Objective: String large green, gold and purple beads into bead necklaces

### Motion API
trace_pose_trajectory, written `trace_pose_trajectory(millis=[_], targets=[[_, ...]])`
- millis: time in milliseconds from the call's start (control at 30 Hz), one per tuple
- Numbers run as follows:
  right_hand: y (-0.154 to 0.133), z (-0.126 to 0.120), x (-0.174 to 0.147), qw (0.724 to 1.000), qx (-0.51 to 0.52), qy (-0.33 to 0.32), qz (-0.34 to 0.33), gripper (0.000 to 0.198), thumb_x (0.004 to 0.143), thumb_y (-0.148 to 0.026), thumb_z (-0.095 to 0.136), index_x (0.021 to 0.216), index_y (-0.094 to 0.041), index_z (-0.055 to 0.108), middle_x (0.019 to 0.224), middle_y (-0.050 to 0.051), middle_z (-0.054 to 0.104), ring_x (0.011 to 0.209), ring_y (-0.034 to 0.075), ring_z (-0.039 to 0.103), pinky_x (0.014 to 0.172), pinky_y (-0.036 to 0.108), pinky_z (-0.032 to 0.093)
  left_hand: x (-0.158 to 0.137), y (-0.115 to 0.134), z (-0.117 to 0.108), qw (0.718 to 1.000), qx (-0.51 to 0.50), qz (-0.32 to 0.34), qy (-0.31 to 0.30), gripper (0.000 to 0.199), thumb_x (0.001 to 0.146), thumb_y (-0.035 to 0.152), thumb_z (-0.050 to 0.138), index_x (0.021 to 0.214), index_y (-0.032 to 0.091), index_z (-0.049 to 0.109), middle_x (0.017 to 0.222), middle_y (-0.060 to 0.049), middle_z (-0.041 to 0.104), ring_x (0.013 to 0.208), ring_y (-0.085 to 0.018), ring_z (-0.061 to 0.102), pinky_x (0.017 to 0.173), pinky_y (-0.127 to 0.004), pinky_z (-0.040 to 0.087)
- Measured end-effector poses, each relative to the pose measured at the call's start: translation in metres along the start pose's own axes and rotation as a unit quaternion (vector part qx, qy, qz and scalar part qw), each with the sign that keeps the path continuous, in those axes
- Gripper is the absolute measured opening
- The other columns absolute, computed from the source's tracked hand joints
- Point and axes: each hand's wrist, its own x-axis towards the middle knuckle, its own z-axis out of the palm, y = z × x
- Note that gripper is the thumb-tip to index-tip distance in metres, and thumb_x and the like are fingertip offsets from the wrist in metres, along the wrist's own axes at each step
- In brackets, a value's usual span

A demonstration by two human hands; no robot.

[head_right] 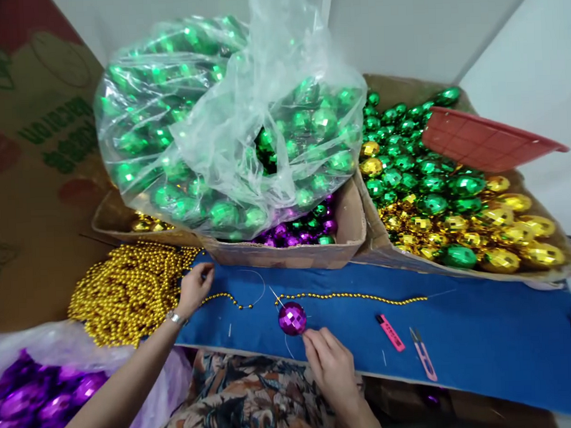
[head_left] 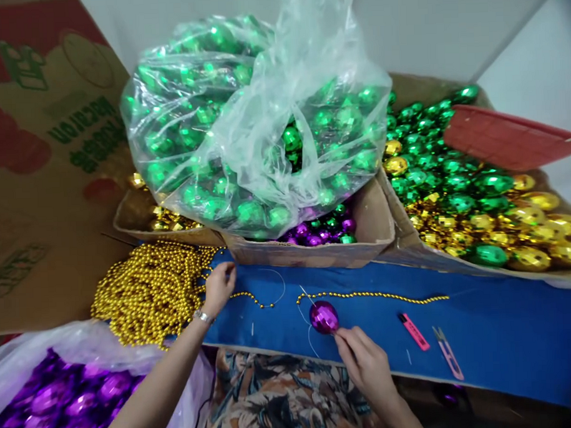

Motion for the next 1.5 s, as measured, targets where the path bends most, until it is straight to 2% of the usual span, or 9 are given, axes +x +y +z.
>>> trace_pose_trajectory(millis=[133,333,567,800,967,1067,1267,1367,1500], targets=[[-0.003,0.006,0.007,1.0,-0.003,-0.012,-0.01,0.016,0.097,-0.018,0.044,0.099,-0.019,0.06,0.078,0.004,0.06,0.069,0.014,0.058,0.064,0.024,0.046,0.04,-0.026,-0.008,0.998,0.048,-0.02,0.041,0.02,0.075,0.019,0.053,0.092,0.015,0.063,0.098,-0.016,0.063,0.106,-0.033,0.054,0.097,-0.044,0.036],[-0.008,0.009,0.013,1.0,-0.022,-0.013,-0.016,0.018,0.098,-0.019,0.043,0.098,-0.018,0.061,0.077,0.004,0.059,0.067,0.014,0.057,0.064,0.024,0.044,0.063,-0.028,0.001,0.998,0.016,-0.044,0.048,0.011,0.069,0.014,0.055,0.078,0.015,0.061,0.087,-0.016,0.064,0.102,-0.033,0.055,0.093,-0.043,0.038],[-0.016,0.013,0.017,0.999,-0.004,-0.039,0.0,0.023,0.099,-0.022,0.04,0.095,-0.018,0.063,0.077,0.004,0.059,0.068,0.013,0.057,0.065,0.023,0.042,0.002,-0.014,0.013,0.985,-0.145,-0.088,0.02,0.041,0.081,0.045,0.054,0.104,0.012,0.057,0.089,-0.012,0.068,0.076,-0.022,0.065,0.073,-0.037,0.051],[-0.012,0.022,0.022,0.997,-0.006,-0.078,0.007,0.028,0.1,-0.025,0.038,0.093,-0.019,0.065,0.077,0.004,0.06,0.07,0.013,0.056,0.067,0.023,0.041,-0.032,-0.001,0.037,0.969,-0.225,-0.104,-0.021,0.049,0.075,0.055,0.061,0.099,0.012,0.061,0.089,-0.011,0.07,0.074,-0.019,0.067,0.071,-0.034,0.054],[0.02,0.027,0.013,0.98,0.132,-0.004,0.149,0.024,0.096,-0.031,0.045,0.086,-0.018,0.063,0.079,0.004,0.061,0.074,0.014,0.058,0.07,0.024,0.044,-0.05,0.015,0.063,0.971,-0.196,-0.064,-0.121,0.039,0.074,0.049,0.066,0.095,0.016,0.068,0.083,-0.006,0.07,0.071,-0.018,0.064,0.068,-0.029,0.05],[0.042,0.019,0.003,0.963,0.147,0.055,0.22,0.026,0.096,-0.035,0.044,0.083,-0.017,0.059,0.072,0.002,0.058,0.064,0.013,0.056,0.061,0.022,0.044,-0.062,0.026,0.08,0.967,-0.181,-0.033,-0.176,0.035,0.075,0.047,0.066,0.093,0.018,0.07,0.086,-0.006,0.071,0.077,-0.02,0.064,0.072,-0.03,0.049],[0.051,-0.007,0.006,0.954,0.13,0.108,0.247,0.028,0.094,-0.039,0.047,0.081,-0.018,0.059,0.074,0.001,0.058,0.064,0.011,0.056,0.06,0.021,0.044,-0.065,0.03,0.098,0.962,-0.095,0.075,-0.243,0.034,0.081,0.047,0.058,0.098,0.018,0.069,0.096,-0.008,0.072,0.084,-0.022,0.066,0.077,-0.033,0.05],[0.036,-0.007,0.015,0.965,0.154,0.078,0.198,0.025,0.093,-0.036,0.05,0.079,-0.018,0.061,0.075,0.001,0.059,0.069,0.012,0.056,0.067,0.022,0.044,-0.059,0.029,0.095,0.965,-0.04,0.13,-0.226,0.034,0.085,0.046,0.054,0.1,0.019,0.068,0.095,-0.007,0.072,0.082,-0.021,0.067,0.074,-0.03,0.051],[0.019,-0.003,0.0,0.973,0.178,0.028,0.142,0.017,0.096,-0.025,0.048,0.085,-0.019,0.061,0.077,0.001,0.057,0.073,0.012,0.055,0.069,0.022,0.041,-0.041,0.02,0.076,0.981,0.064,0.147,-0.108,0.034,0.089,0.044,0.047,0.099,0.018,0.067,0.094,-0.008,0.072,0.08,-0.02,0.067,0.072,-0.029,0.051]])
